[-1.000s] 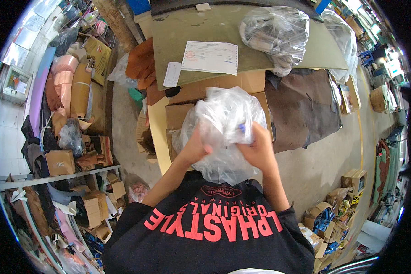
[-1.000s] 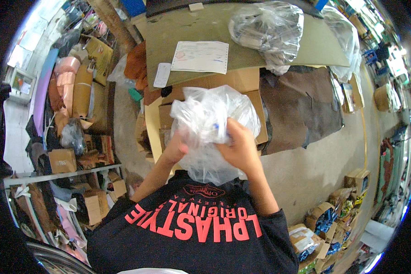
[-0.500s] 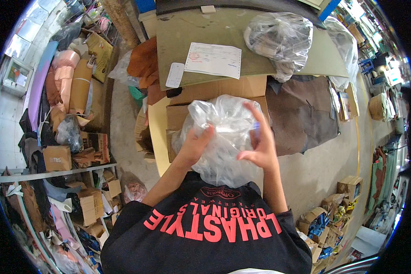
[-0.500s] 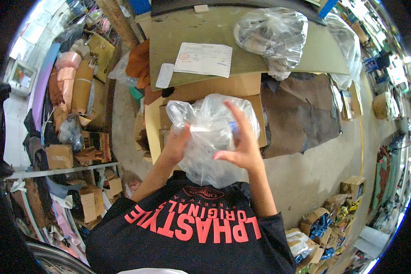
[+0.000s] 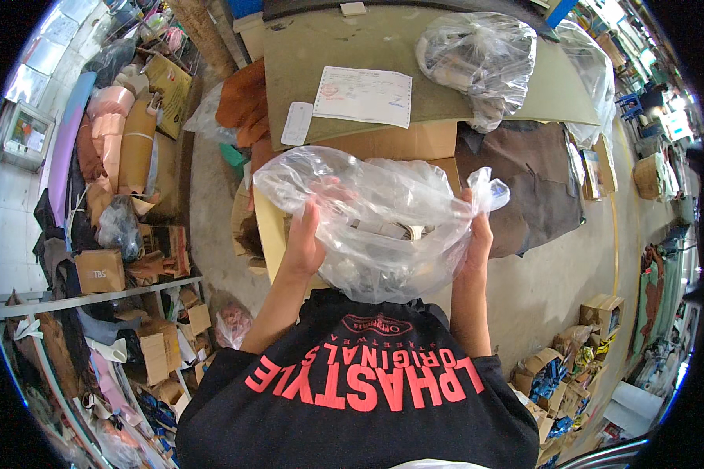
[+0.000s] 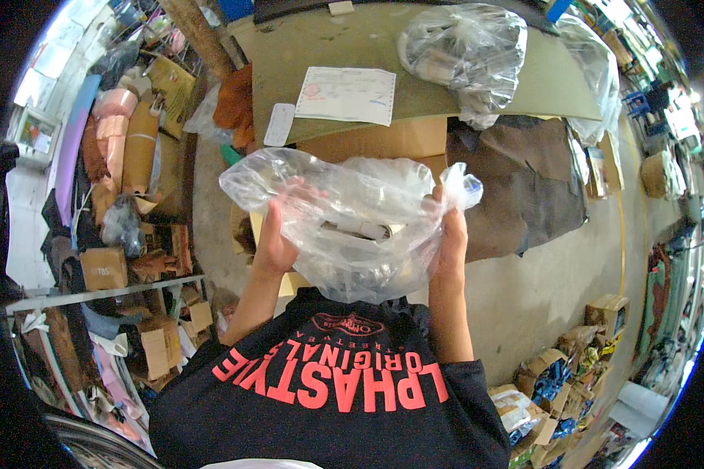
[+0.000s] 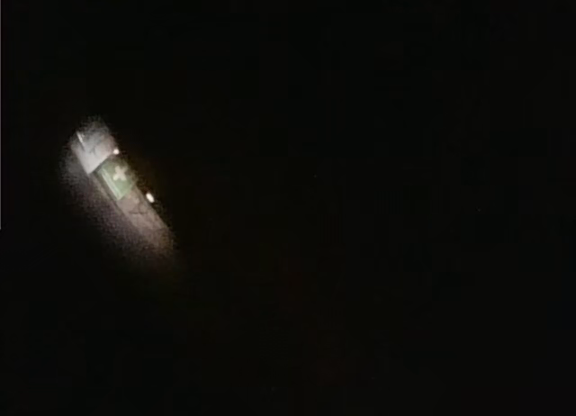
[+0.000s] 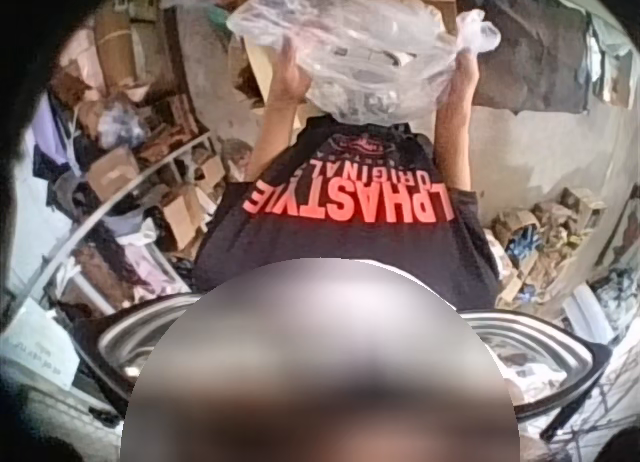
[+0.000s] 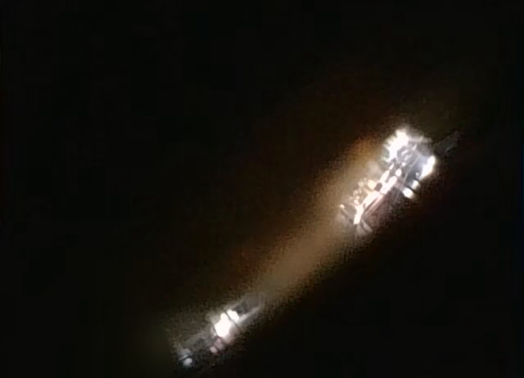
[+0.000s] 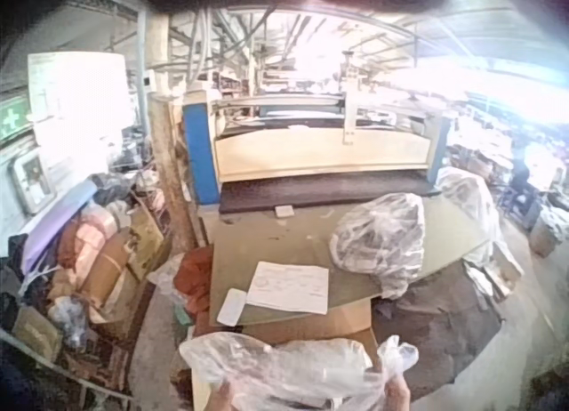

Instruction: The person removes small items from a plastic bag, writes on their labels with a pen, and places them back into the bag. The person then ties the bag and hands a document to a seated coworker.

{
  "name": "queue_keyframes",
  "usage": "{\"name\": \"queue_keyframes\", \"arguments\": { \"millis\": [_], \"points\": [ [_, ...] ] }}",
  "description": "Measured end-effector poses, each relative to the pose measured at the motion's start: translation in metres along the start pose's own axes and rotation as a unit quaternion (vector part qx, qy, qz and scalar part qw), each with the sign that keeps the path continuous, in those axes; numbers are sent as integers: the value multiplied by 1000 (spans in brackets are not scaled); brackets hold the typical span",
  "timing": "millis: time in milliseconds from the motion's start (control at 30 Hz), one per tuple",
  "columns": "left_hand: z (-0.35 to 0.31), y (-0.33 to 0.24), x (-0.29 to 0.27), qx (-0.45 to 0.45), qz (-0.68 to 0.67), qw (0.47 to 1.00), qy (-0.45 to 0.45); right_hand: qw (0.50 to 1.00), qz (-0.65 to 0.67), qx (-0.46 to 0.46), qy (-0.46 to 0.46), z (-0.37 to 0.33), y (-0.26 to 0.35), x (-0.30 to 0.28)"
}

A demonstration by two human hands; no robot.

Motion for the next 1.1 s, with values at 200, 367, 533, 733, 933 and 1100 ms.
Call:
{"name": "queue_keyframes", "arguments": {
  "millis": [200,367,533,733,933,1100],
  "points": [
    [10,-8,15,51,238,959,144,993,-60,64,77,6,-12,-11],
    [10,7,25,16,1,999,44,981,-178,28,71,4,-14,-19],
    [21,28,17,-23,-191,981,27,936,-332,53,104,-7,-26,-5],
    [12,22,25,-80,169,982,27,824,-514,31,237,0,-20,14],
    [12,21,34,-79,182,980,21,779,-581,-4,234,-10,-19,36],
    [7,24,34,-107,104,988,-48,692,-683,-2,236,-9,-12,37]
  ]
}}
Point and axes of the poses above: each hand's wrist, its own z-axis towards the middle knuckle, its own x-axis out of the palm, y = z × x, the point moved 1 cm from there along z, towards the middle knuckle, and after that the axes turned 13 degrees about y, right-handed, at the moved point
